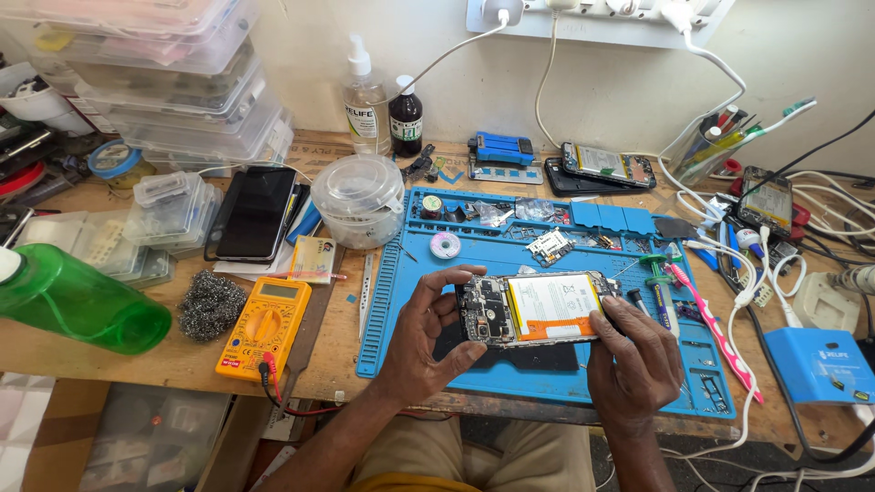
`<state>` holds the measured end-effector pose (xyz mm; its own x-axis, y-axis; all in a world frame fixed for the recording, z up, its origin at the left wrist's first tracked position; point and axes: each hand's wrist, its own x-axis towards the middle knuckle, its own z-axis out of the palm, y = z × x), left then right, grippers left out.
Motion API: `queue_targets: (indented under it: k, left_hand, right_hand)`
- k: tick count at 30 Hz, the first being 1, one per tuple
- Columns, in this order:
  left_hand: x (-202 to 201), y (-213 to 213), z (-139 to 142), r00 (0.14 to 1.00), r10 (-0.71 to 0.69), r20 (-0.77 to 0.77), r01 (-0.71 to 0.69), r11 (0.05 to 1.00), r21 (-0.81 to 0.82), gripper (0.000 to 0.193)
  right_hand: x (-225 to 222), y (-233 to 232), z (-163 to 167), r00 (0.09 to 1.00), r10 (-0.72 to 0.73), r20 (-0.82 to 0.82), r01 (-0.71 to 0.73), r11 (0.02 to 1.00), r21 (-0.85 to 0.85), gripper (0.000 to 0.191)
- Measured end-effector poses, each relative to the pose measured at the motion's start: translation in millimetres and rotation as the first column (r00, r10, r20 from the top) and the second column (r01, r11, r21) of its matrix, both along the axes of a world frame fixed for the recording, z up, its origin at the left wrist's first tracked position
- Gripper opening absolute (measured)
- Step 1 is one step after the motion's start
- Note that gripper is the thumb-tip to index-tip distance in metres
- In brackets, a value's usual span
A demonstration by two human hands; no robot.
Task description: The person uses tweezers to adjust internal components of a disassembled smartphone, repeatedly repositioning and inspecting the battery and motherboard area. The phone is turned over several times to access different sides, and the tweezers are used to lift and align small parts within the chassis.
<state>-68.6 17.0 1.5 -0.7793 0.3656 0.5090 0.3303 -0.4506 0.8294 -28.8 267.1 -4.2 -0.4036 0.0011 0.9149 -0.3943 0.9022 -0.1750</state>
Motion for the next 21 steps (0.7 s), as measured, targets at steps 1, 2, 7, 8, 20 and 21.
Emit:
queue_targets:
  k: [1, 2, 7, 8, 20, 21]
  left_hand:
    - [-1, 0, 1, 1.0, 0.004, -0.006, -0.004, 1.0, -0.009, 0.063]
    - [-1, -1, 3, 1.0, 0.008, -0.011, -0.008, 1.0, -0.017, 0.063]
    - [-8, -1, 13, 0.991, 0.087, -0.102, -0.098, 0.989, -0.109, 0.069]
    - [-11, -2, 16, 0.986, 0.097, -0.137, -0.114, 0.985, -0.127, 0.073]
    - [-61, 33, 48, 0.988, -0.077, -0.134, 0.075, 0.997, -0.022, 0.068]
    - [-65, 37, 50, 0.986, -0.097, -0.132, 0.096, 0.995, -0.014, 0.067]
  right_hand:
    - [0, 0, -1, 1.0, 0.001, 0.0, -0.001, 1.0, -0.001, 0.03]
    - [0, 0, -1, 1.0, 0.002, 0.0, -0.002, 1.0, -0.003, 0.03]
    - [0, -1, -3, 0.997, 0.034, 0.067, -0.027, 0.994, -0.104, 0.031]
    - [0, -2, -3, 0.995, 0.047, 0.087, -0.034, 0.988, -0.149, 0.03]
    - [-16, 5, -18, 0.916, 0.299, 0.268, -0.018, 0.697, -0.717, 0.021]
    - [-18, 7, -20, 0.904, 0.343, 0.257, -0.03, 0.648, -0.761, 0.021]
